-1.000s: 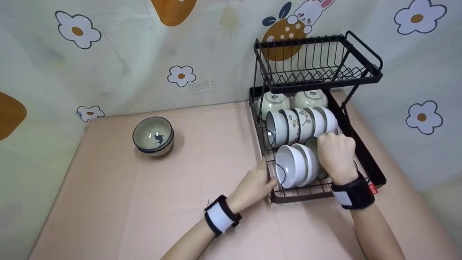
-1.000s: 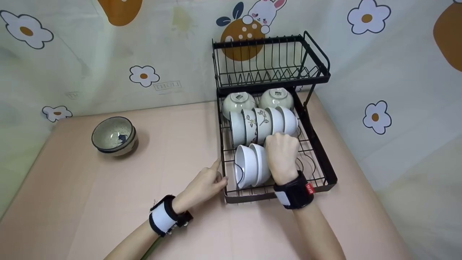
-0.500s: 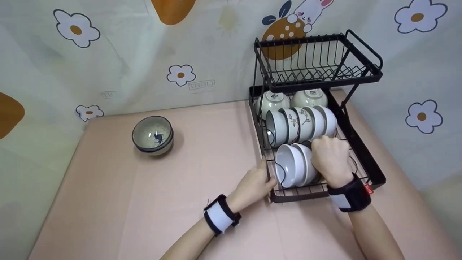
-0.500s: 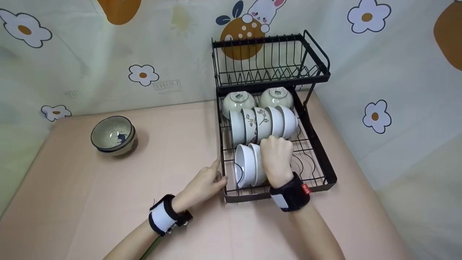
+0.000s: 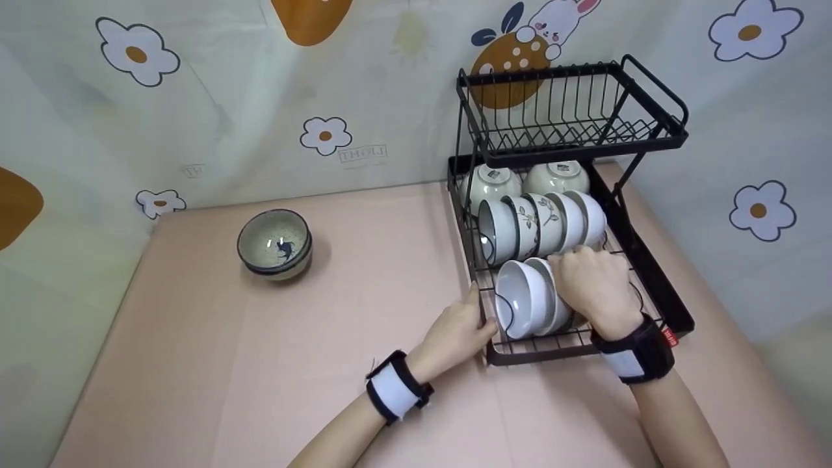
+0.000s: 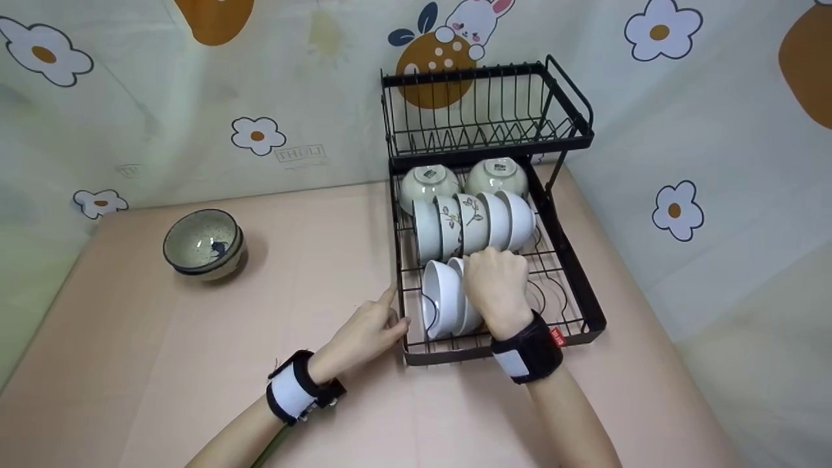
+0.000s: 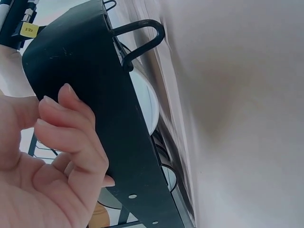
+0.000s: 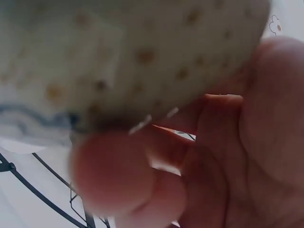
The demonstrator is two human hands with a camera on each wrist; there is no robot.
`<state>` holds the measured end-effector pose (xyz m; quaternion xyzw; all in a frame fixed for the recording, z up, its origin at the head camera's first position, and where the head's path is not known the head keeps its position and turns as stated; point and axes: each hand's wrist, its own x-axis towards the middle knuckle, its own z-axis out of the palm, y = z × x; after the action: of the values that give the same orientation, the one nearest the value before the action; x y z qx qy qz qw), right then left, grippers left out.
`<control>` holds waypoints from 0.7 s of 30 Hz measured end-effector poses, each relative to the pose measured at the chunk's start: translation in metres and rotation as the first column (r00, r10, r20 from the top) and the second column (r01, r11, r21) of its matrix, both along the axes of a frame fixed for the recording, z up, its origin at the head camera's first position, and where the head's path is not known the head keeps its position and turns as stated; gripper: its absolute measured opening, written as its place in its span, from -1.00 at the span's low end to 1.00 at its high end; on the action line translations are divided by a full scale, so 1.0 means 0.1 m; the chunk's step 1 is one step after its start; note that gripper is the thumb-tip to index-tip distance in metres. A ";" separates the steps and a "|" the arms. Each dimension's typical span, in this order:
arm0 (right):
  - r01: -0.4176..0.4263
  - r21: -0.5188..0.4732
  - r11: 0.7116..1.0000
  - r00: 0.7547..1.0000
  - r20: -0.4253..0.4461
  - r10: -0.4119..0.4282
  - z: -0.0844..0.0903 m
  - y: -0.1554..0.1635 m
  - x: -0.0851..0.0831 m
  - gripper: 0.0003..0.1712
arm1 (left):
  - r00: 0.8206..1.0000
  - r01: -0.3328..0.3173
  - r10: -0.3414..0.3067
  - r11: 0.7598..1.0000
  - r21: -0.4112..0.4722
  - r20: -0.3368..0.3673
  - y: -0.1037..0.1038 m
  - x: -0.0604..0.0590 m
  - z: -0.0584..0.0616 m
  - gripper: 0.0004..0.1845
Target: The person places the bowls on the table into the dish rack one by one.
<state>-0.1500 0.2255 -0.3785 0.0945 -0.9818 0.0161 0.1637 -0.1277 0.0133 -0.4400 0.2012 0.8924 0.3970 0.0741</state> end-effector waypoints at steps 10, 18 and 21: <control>0.007 -0.079 0.997 0.996 0.095 0.001 0.11 0.00 0.05 -0.46 | 1.000 0.006 -0.005 1.000 -0.026 0.023 -0.07 -0.05 0.06 -0.28; -0.159 -0.088 0.983 0.985 -0.088 0.151 0.10 -0.07 0.10 -0.71 | 0.997 -0.069 0.067 0.997 0.026 0.040 -0.28 -0.20 0.20 -0.31; -0.251 -0.068 0.966 0.955 -0.182 0.236 0.08 -0.12 0.12 -0.78 | 0.992 -0.113 0.110 0.993 0.040 0.054 -0.38 -0.27 0.26 -0.36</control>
<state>-0.1383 0.2133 -0.3708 0.2083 -0.9432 0.0724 0.2487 -0.1551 -0.0251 -0.4142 0.1422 0.8913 0.4246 0.0706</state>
